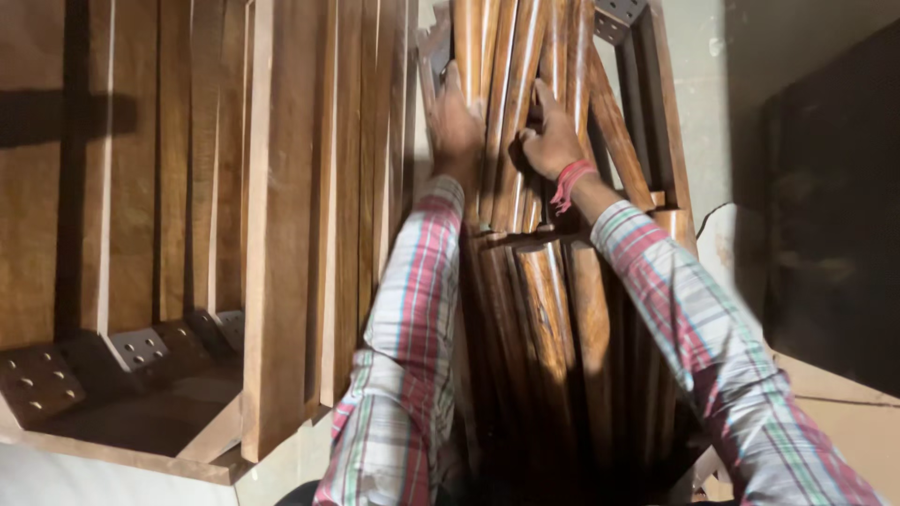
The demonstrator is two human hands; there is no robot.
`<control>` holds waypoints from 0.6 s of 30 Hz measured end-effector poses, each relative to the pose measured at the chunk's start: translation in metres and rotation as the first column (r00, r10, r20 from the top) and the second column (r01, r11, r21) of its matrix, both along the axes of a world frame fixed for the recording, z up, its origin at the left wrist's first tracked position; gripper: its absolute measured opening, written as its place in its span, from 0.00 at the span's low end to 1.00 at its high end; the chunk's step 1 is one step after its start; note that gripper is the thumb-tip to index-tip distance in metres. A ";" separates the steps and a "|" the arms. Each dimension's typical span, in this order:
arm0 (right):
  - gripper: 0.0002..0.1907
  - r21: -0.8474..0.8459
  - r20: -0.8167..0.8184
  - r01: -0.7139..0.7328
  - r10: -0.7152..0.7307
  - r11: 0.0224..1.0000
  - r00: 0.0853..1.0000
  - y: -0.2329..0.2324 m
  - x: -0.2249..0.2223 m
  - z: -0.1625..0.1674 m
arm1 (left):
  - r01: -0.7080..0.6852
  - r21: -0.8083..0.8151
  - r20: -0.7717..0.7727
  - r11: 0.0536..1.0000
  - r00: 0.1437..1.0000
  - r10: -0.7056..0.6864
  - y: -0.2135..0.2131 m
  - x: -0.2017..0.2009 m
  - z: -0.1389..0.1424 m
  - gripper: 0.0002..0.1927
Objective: The person sits on the floor and sorts tapered wooden furniture legs, picking up handfuls of legs and placing them one by one into a slotted wooden rack beside them. They gather loose legs from the floor and a wooden frame, align the bundles, and fill the rack compartments with the legs.
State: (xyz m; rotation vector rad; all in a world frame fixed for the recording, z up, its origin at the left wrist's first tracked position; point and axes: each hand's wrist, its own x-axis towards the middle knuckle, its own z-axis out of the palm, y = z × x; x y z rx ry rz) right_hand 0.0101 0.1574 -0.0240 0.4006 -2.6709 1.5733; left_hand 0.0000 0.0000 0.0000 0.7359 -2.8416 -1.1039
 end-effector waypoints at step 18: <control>0.24 0.340 0.048 -0.177 0.171 0.924 0.984 0.160 0.207 0.102 | -0.089 0.113 -0.479 0.990 0.868 0.133 0.116 0.286 -0.005 0.21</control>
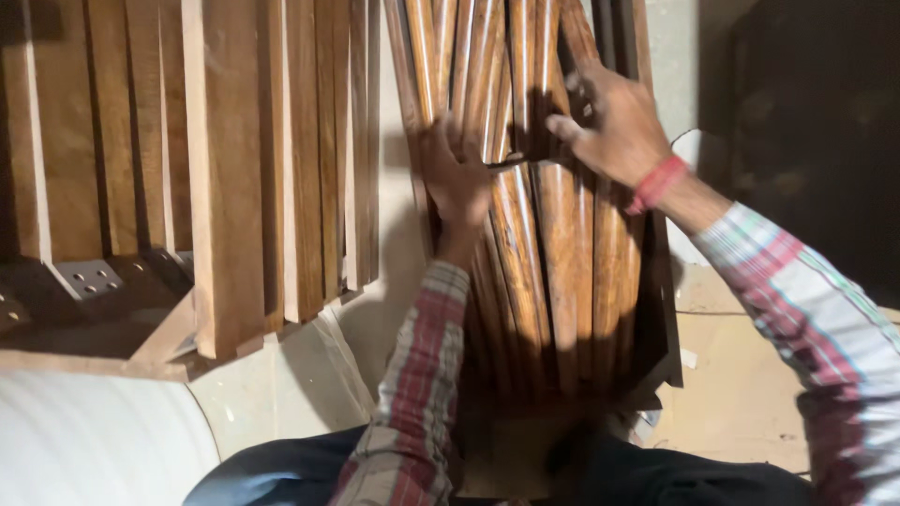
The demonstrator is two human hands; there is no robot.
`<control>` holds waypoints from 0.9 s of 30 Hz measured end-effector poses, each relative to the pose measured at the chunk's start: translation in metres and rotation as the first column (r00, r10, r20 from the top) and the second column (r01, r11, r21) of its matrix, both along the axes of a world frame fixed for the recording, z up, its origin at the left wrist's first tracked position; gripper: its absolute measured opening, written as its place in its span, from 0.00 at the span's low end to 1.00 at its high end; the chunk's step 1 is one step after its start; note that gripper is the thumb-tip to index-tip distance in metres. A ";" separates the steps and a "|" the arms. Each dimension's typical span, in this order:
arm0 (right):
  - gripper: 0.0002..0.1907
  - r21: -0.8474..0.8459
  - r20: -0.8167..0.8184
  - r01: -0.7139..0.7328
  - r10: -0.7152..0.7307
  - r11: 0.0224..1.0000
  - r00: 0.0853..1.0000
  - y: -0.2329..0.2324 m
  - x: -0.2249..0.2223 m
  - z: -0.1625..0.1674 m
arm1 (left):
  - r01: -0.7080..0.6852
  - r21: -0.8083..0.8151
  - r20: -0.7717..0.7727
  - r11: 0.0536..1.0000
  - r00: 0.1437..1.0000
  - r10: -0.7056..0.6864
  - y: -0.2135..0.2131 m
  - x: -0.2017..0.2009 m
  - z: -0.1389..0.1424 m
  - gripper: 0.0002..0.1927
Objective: The person sits on the floor and sorts tapered wooden furniture legs, picking up handfuls of legs and placing them one by one into a slotted wooden rack beside them. They gather loose legs from the floor and a wooden frame, align the bundles, and fill the rack compartments with the legs.
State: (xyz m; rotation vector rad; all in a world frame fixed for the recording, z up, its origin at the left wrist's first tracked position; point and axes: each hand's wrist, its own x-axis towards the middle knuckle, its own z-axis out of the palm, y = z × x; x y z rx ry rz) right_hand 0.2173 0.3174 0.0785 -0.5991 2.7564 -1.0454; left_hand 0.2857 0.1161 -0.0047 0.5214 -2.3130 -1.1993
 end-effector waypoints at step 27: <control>0.50 0.034 0.495 0.361 -0.329 0.932 0.804 0.100 0.308 -0.054 | 0.085 0.505 0.617 0.859 0.660 -0.429 0.139 0.256 0.094 0.51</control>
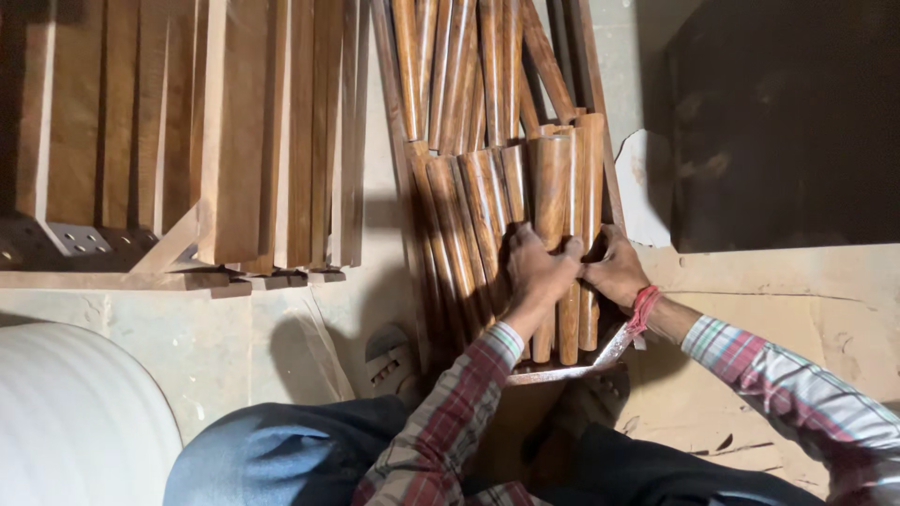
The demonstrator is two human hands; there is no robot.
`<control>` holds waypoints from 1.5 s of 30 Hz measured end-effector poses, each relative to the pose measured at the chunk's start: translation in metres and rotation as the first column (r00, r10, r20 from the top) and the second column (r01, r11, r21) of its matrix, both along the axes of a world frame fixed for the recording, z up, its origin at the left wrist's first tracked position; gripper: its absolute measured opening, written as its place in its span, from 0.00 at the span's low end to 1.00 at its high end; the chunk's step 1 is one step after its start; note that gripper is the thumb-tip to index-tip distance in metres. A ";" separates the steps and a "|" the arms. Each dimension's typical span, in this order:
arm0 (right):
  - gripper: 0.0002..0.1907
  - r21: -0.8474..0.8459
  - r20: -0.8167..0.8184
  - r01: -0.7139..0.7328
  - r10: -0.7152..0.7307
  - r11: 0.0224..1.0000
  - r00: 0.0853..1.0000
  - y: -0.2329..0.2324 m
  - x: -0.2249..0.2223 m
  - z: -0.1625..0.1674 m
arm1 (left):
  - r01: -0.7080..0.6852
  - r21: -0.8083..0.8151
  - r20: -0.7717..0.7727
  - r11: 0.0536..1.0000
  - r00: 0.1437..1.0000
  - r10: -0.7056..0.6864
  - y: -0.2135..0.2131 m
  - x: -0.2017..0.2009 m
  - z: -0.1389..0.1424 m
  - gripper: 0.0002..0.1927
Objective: The person sits on the floor and sorts tapered wooden furniture legs, picking up handfuls of legs and placing them one by one into a slotted wooden rack beside them. They gather loose legs from the floor and a wooden frame, align the bundles, and fill the rack compartments with the legs.
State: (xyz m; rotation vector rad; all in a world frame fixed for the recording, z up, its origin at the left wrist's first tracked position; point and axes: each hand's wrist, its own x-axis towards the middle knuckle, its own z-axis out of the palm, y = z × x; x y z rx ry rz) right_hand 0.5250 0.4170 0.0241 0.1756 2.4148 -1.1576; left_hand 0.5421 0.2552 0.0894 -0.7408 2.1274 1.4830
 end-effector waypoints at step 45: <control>0.49 -0.367 -0.605 -0.340 0.056 0.866 0.794 0.001 0.012 0.073 | 0.507 0.493 -0.790 0.708 0.601 0.120 -0.040 0.014 0.036 0.37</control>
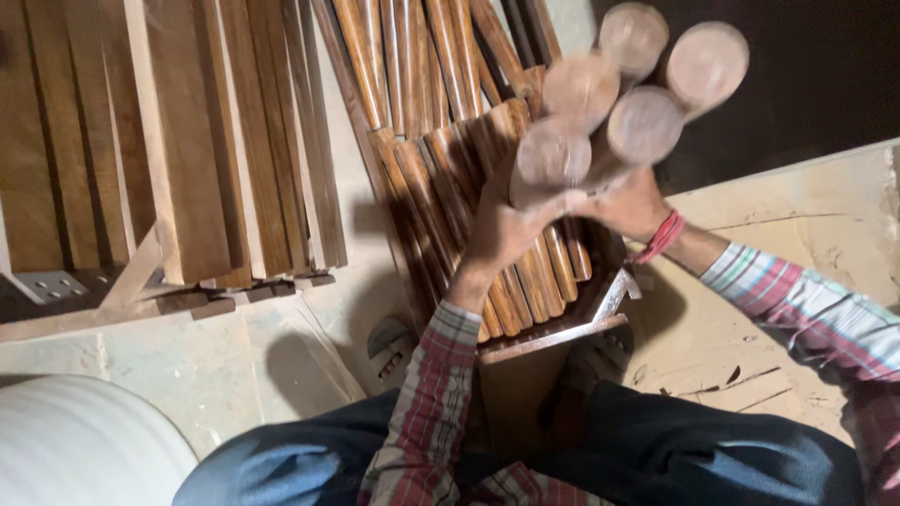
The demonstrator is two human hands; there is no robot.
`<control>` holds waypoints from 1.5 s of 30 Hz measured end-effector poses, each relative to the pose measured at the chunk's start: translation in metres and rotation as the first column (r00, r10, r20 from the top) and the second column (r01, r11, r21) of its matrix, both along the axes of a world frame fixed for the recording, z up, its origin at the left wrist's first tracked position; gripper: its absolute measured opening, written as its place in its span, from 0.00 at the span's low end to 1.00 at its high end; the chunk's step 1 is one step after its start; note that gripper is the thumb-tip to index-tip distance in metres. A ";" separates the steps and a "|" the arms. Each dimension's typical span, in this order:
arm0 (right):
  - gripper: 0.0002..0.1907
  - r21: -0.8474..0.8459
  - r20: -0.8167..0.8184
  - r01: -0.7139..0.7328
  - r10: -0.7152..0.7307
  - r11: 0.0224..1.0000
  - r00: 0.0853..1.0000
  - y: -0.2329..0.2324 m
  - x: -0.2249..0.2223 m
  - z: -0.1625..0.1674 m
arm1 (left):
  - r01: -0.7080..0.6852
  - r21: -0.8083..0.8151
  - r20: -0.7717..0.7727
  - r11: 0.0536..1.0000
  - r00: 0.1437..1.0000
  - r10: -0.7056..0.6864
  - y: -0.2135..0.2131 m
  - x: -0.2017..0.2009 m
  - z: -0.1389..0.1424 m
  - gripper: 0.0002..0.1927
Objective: The person sits on the floor and sorts tapered wooden furniture legs, picking up handfuls of legs and placing them one by one into a slotted wooden rack beside them. They gather loose legs from the floor and a wooden frame, align the bundles, and fill the rack compartments with the legs.
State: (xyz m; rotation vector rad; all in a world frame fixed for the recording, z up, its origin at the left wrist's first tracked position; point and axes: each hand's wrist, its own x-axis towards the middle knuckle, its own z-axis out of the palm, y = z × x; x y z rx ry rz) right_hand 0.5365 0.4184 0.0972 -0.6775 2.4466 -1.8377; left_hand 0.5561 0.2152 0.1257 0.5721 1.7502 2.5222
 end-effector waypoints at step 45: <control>0.49 -0.253 -0.036 -0.239 0.237 0.938 0.971 -0.015 0.016 0.059 | -0.008 -0.122 -0.360 0.992 0.932 -0.037 -0.024 0.014 -0.016 0.52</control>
